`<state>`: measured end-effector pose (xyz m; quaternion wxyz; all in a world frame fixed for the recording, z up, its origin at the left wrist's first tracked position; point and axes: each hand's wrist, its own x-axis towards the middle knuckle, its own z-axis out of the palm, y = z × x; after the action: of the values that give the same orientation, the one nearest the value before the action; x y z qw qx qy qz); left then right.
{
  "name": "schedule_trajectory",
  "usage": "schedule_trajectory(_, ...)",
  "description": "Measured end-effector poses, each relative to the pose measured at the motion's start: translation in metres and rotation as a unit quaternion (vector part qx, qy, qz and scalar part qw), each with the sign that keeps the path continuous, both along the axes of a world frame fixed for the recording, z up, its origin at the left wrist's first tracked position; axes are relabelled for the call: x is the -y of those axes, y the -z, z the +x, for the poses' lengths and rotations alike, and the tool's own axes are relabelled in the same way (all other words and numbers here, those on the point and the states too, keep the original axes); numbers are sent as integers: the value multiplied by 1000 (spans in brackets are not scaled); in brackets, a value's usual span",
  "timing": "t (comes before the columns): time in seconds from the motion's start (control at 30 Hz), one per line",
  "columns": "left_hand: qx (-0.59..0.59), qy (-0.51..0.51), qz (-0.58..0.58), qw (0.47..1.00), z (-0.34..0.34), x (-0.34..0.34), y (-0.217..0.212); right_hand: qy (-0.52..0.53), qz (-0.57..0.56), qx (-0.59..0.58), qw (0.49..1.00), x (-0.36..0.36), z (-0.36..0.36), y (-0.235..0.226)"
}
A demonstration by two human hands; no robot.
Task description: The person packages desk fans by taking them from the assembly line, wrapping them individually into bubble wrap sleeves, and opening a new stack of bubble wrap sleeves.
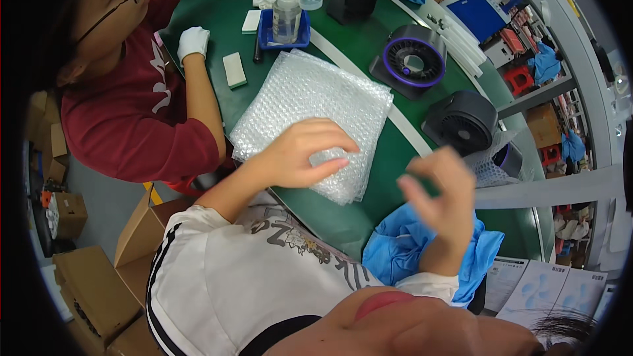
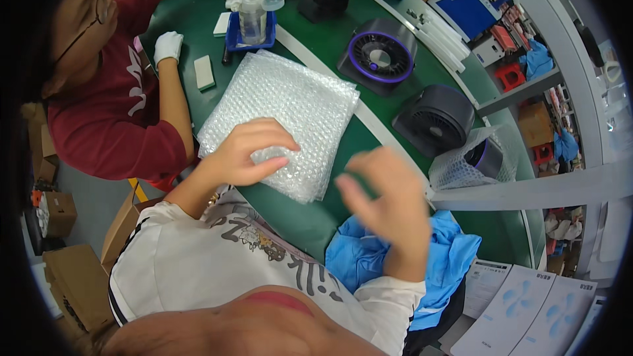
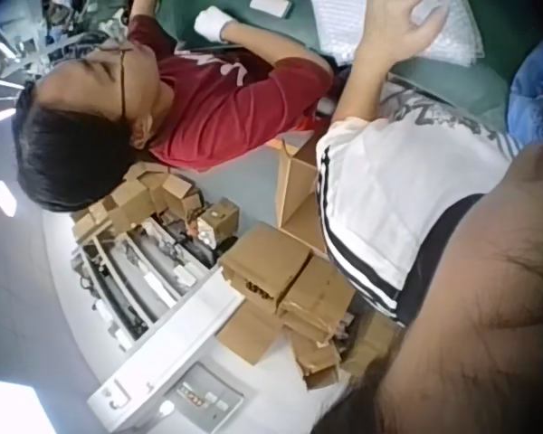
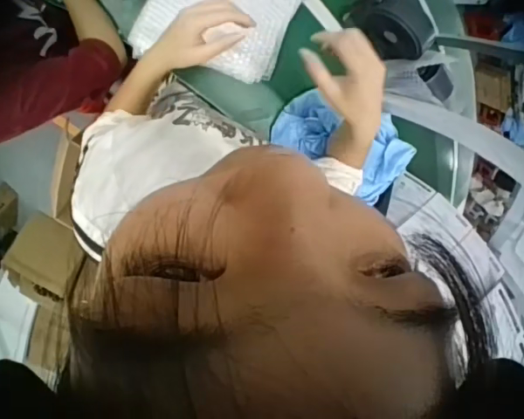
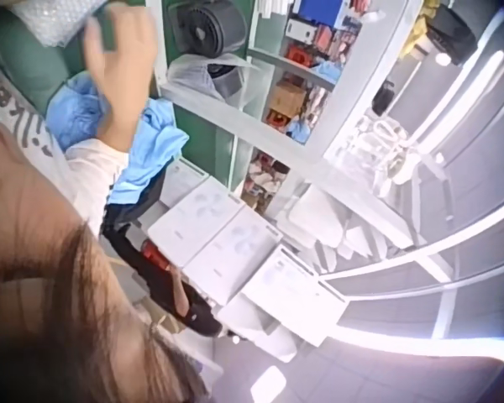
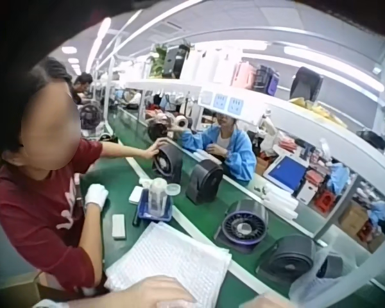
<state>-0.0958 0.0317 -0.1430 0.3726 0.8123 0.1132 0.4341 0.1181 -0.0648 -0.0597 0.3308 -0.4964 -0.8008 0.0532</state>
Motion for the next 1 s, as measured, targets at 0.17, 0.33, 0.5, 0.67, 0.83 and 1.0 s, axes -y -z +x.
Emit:
schedule_trajectory(0.17, -326, -69, -40, 942, -25, -10, 16, 266, 42, 7, 963, -55, 116, 4)
schedule_trajectory(0.33, -354, -21, -14, 935, -38, -19, 36, 310, -36, 186, 932, -78, 203, 42)
schedule_trajectory(0.5, -314, 22, 7, 949, -36, -27, 46, 324, -66, 169, 928, -66, 188, 32)
schedule_trajectory(0.67, -258, -17, -24, 966, -28, -36, 58, 294, 39, 189, 936, -36, 168, 38)
schedule_trajectory(0.83, -261, -67, -30, 962, -11, -34, 48, 286, 176, 157, 929, -2, 115, 17)
schedule_trajectory(1.0, -224, -79, -194, 952, 20, -30, 33, 296, 315, 92, 897, 19, 60, 5)
